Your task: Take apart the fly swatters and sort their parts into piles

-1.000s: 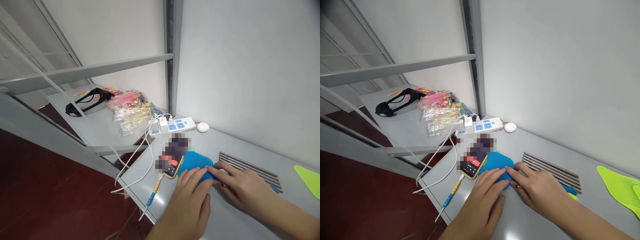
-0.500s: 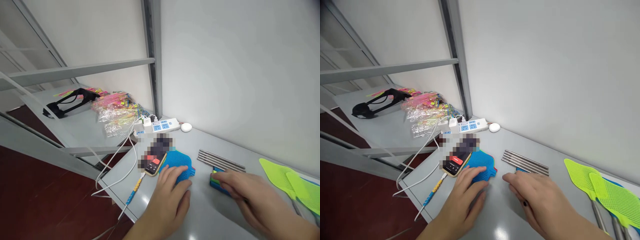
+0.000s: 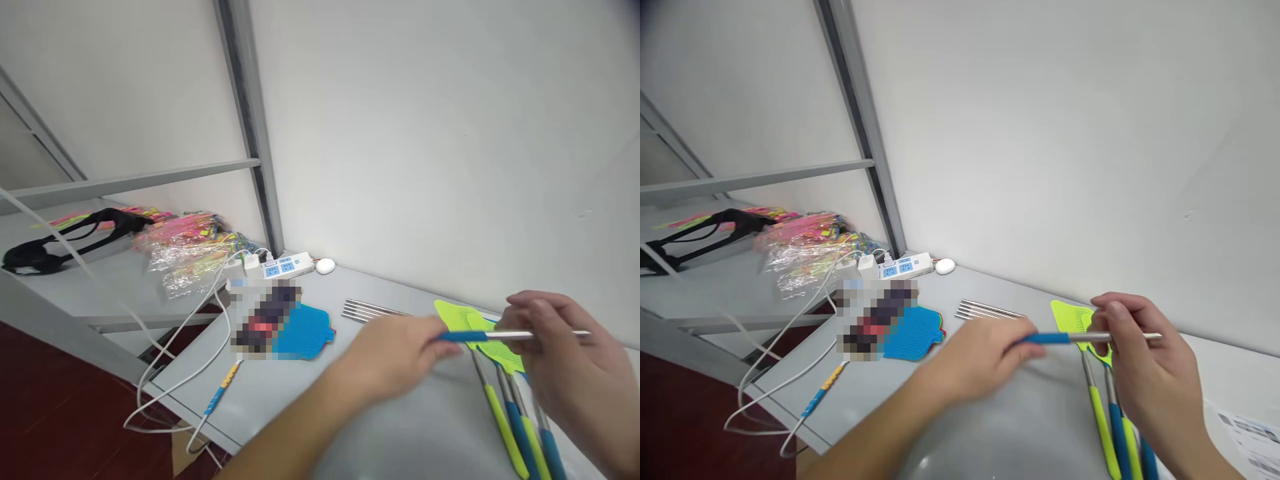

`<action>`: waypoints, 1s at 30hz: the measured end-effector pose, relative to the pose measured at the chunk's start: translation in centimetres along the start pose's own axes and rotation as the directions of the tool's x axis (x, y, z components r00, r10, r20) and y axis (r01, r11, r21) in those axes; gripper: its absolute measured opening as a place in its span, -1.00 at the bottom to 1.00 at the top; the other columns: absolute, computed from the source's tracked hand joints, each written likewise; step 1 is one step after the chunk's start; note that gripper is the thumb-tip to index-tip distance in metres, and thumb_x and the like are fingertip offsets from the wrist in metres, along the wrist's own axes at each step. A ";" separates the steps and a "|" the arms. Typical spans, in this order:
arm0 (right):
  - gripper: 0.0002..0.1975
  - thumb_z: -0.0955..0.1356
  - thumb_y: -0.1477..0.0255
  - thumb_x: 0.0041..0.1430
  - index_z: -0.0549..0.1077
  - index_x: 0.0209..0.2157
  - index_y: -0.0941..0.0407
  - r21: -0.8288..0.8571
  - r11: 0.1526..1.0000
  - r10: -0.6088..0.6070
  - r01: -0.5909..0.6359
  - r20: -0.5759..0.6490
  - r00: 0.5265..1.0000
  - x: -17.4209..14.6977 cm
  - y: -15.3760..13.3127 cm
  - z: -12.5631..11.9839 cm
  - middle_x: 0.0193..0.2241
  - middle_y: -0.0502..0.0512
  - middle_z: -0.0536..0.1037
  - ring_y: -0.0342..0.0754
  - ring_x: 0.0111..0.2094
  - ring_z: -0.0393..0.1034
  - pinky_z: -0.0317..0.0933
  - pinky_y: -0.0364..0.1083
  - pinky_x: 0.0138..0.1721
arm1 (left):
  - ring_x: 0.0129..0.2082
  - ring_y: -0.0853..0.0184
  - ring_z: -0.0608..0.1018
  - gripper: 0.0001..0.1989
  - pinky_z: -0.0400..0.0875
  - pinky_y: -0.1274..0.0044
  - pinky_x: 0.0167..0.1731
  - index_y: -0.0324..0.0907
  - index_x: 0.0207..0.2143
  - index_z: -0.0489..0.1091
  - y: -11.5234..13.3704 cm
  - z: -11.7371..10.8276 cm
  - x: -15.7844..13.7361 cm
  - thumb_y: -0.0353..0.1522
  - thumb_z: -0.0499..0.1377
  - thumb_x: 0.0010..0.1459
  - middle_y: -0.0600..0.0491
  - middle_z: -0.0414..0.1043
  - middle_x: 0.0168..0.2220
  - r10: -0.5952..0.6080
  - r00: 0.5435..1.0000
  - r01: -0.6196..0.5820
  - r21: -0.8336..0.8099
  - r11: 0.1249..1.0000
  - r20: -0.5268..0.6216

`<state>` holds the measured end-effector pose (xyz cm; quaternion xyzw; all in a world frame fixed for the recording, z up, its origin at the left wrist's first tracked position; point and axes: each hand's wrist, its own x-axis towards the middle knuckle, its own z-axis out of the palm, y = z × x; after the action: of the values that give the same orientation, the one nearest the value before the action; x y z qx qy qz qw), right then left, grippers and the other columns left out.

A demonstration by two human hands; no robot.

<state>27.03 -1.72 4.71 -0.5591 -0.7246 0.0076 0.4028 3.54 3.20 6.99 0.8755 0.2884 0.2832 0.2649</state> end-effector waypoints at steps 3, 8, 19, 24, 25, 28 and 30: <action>-0.65 0.23 0.08 0.24 0.44 -0.17 0.03 0.126 0.947 0.293 -0.294 0.024 0.956 0.7 1.7 -0.8 -0.62 0.04 0.38 -0.01 -0.62 0.27 0.15 -0.08 -0.68 | -0.47 0.39 0.43 -0.74 0.18 0.57 -0.49 -0.10 -0.33 0.42 -1.4 -2.1 4.0 -0.16 0.07 0.28 0.15 0.43 -0.46 0.128 0.992 -0.130 0.132 0.983 0.022; -0.76 0.22 0.24 0.31 0.41 -0.12 0.02 -0.026 0.991 0.137 -0.134 0.258 0.956 0.0 4.9 0.2 -0.46 0.01 0.53 -0.07 -0.50 0.42 0.32 -0.12 -0.51 | -0.39 0.38 0.46 -0.76 0.20 0.58 -0.44 -0.14 -0.28 0.47 -5.4 -0.8 6.0 -0.19 0.12 0.26 0.11 0.46 -0.41 0.235 0.969 -0.246 0.222 0.943 0.074; -0.80 0.20 0.50 0.31 0.35 -0.11 -0.03 -0.079 0.973 -0.197 0.219 0.222 0.955 -3.5 6.4 3.0 -0.50 0.02 0.49 -0.06 -0.51 0.42 0.27 -0.08 -0.51 | -0.44 0.40 0.42 -0.66 0.19 0.56 -0.46 -0.17 -0.28 0.42 -8.3 2.5 0.9 -0.18 -0.04 0.36 0.10 0.35 -0.47 0.253 0.961 -0.275 0.291 0.916 0.111; -0.76 0.21 0.51 0.30 0.31 -0.04 -0.03 -0.131 0.955 -0.224 0.265 0.260 0.939 -3.7 6.3 3.0 -0.52 -0.01 0.44 -0.09 -0.55 0.33 0.17 -0.10 -0.53 | -0.50 0.43 0.36 -0.68 0.15 0.56 -0.51 -0.15 -0.30 0.42 -9.1 2.8 1.2 -0.19 -0.01 0.35 0.13 0.28 -0.50 0.254 0.959 -0.280 0.310 0.909 0.122; -0.77 0.21 0.51 0.30 0.31 -0.05 -0.02 -0.144 0.955 -0.215 0.259 0.268 0.939 -3.7 6.3 3.0 -0.51 0.00 0.44 -0.10 -0.54 0.33 0.16 -0.10 -0.53 | -0.51 0.44 0.35 -0.69 0.14 0.56 -0.52 -0.16 -0.30 0.42 -9.2 2.8 1.3 -0.19 -0.01 0.35 0.13 0.28 -0.50 0.252 0.960 -0.279 0.324 0.904 0.123; -0.80 0.20 0.50 0.31 0.33 -0.07 0.04 -0.151 0.961 -0.186 0.232 0.265 0.946 -3.5 6.1 3.3 -0.47 0.02 0.47 -0.09 -0.47 0.34 0.15 -0.11 -0.47 | -0.53 0.45 0.30 -0.71 0.09 0.56 -0.55 -0.16 -0.29 0.42 -8.9 2.8 1.4 -0.21 0.00 0.34 0.14 0.26 -0.50 0.275 0.956 -0.293 0.402 0.868 0.103; -0.83 0.22 0.49 0.32 0.35 -0.10 0.06 -0.150 0.958 -0.195 0.245 0.289 0.937 -3.3 5.8 3.4 -0.39 0.06 0.51 -0.08 -0.39 0.36 0.16 -0.08 -0.36 | -0.56 0.45 0.27 -0.73 0.05 0.55 -0.57 -0.16 -0.28 0.42 -8.4 2.7 1.5 -0.21 0.02 0.34 0.15 0.23 -0.52 0.328 0.940 -0.332 0.459 0.824 0.091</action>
<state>29.84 -0.72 -2.17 -0.5026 -0.8286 -0.0283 0.2449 3.33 9.18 0.37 0.9509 0.1912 0.2432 -0.0061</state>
